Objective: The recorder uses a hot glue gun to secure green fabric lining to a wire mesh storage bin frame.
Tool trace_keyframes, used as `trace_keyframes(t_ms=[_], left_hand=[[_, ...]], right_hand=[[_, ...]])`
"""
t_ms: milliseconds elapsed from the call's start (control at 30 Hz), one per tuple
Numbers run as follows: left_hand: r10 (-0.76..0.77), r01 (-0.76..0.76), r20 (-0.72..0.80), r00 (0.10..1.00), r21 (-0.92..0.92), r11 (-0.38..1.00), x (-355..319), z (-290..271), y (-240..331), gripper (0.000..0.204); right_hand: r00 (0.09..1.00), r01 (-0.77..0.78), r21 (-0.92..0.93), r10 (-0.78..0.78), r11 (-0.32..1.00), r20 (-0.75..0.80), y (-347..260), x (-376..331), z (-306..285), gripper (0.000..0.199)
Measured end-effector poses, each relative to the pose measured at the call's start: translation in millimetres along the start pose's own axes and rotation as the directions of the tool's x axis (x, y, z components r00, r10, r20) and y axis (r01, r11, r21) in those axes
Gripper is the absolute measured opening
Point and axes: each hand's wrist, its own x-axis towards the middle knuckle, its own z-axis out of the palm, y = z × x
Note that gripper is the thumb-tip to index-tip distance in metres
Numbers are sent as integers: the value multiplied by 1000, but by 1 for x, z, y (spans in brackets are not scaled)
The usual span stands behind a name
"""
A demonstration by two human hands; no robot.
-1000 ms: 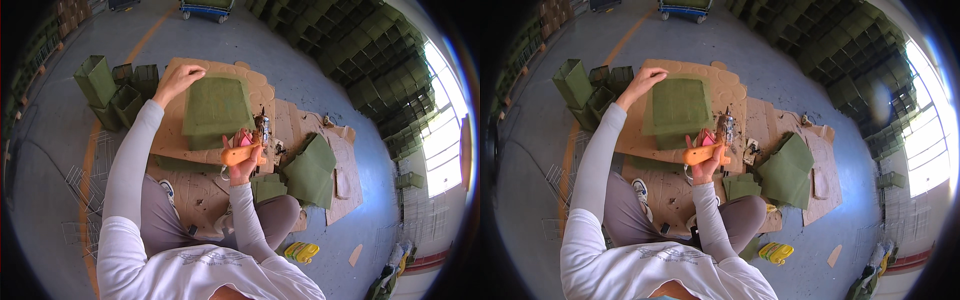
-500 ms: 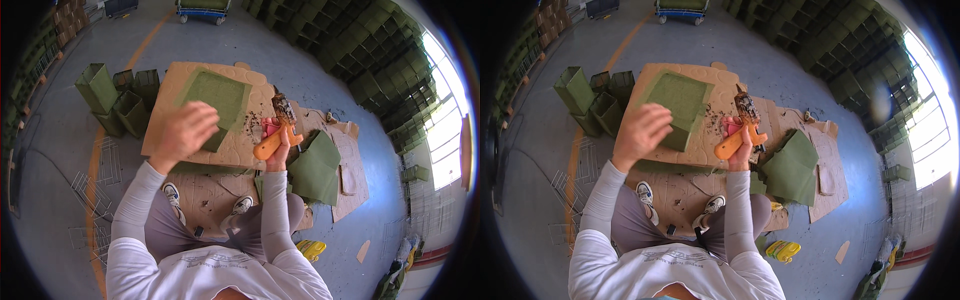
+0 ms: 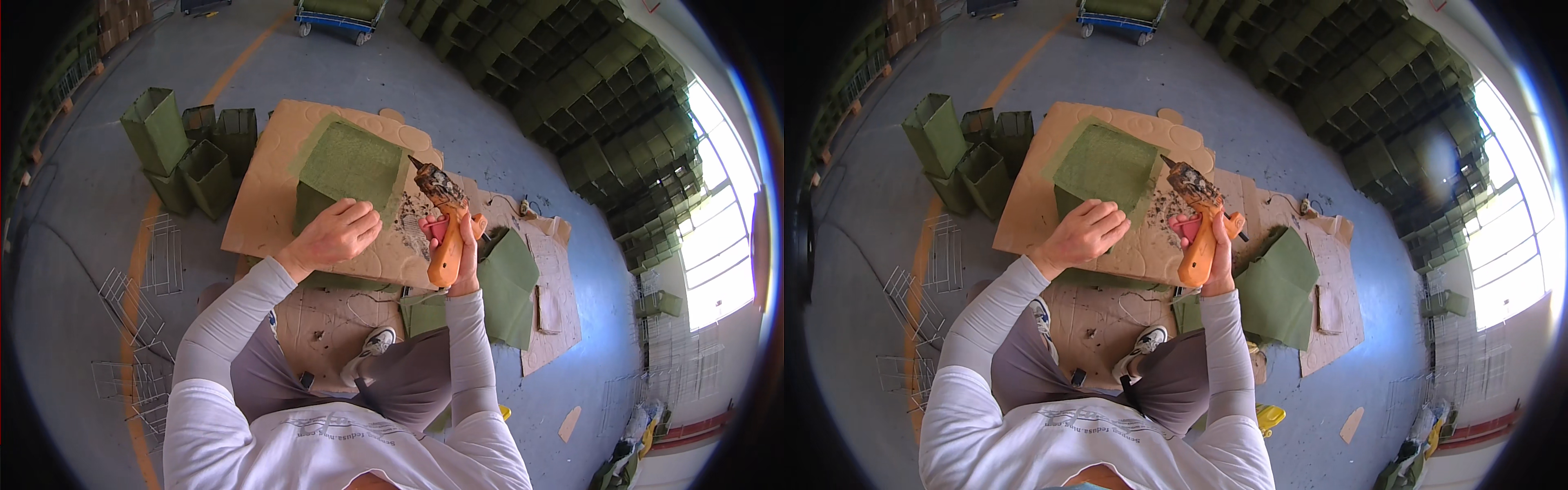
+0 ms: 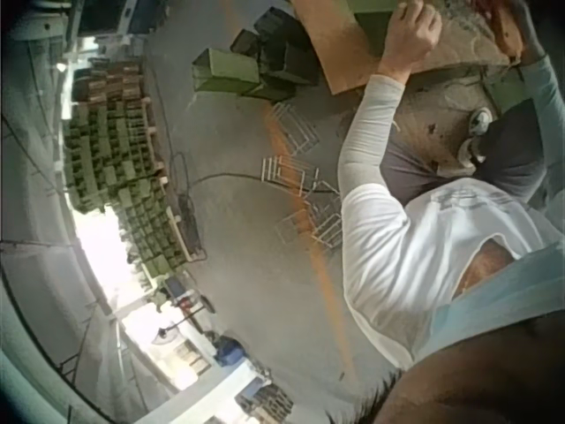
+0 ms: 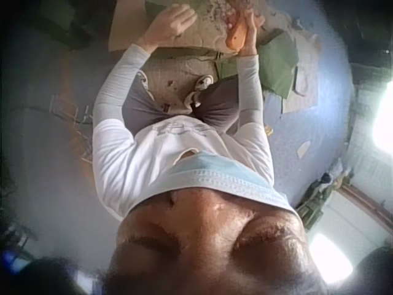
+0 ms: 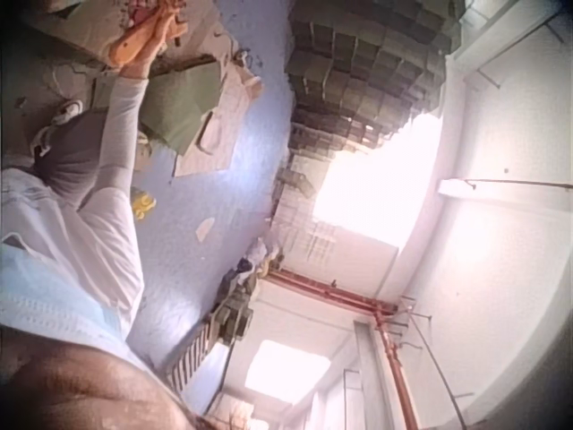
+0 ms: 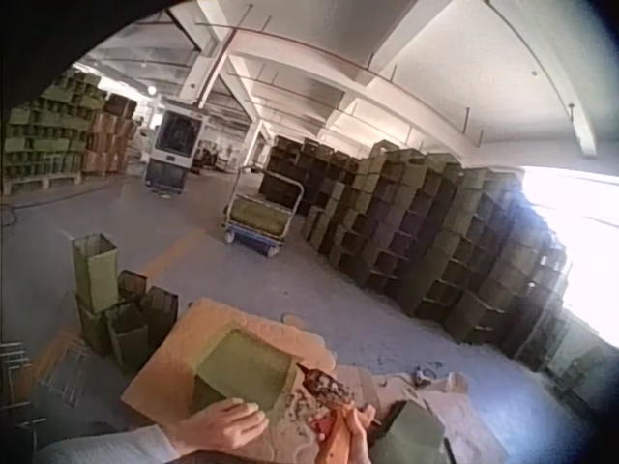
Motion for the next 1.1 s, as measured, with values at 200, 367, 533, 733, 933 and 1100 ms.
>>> trace_keyframes(t_ms=[200, 367, 533, 733, 933, 1100], left_hand=[[-1, 2, 39, 999, -10, 1000, -6, 0, 1, 21], [-8, 9, 56, 998, -25, 1000, -8, 2, 3, 25], [-24, 26, 91, 996, -23, 999, -10, 1, 5, 25], [-30, 34, 92, 995, -44, 998, -11, 1, 6, 25], [-28, 32, 92, 995, -36, 999, -12, 2, 5, 25], [-34, 37, 86, 996, -35, 999, -13, 2, 4, 26]], right_hand=[[996, -83, 62, 82, 995, 21, 7, 3, 0, 48], [993, -119, 152, 120, 981, 4, 7, 7, -8, 47], [990, -143, 204, 144, 969, 11, 7, 15, -13, 46], [988, -151, 198, 150, 968, 20, 2, 28, -13, 45], [986, -167, 193, 161, 967, 47, 2, 29, -16, 43], [982, -191, 164, 188, 968, 30, 4, 18, -14, 41]])
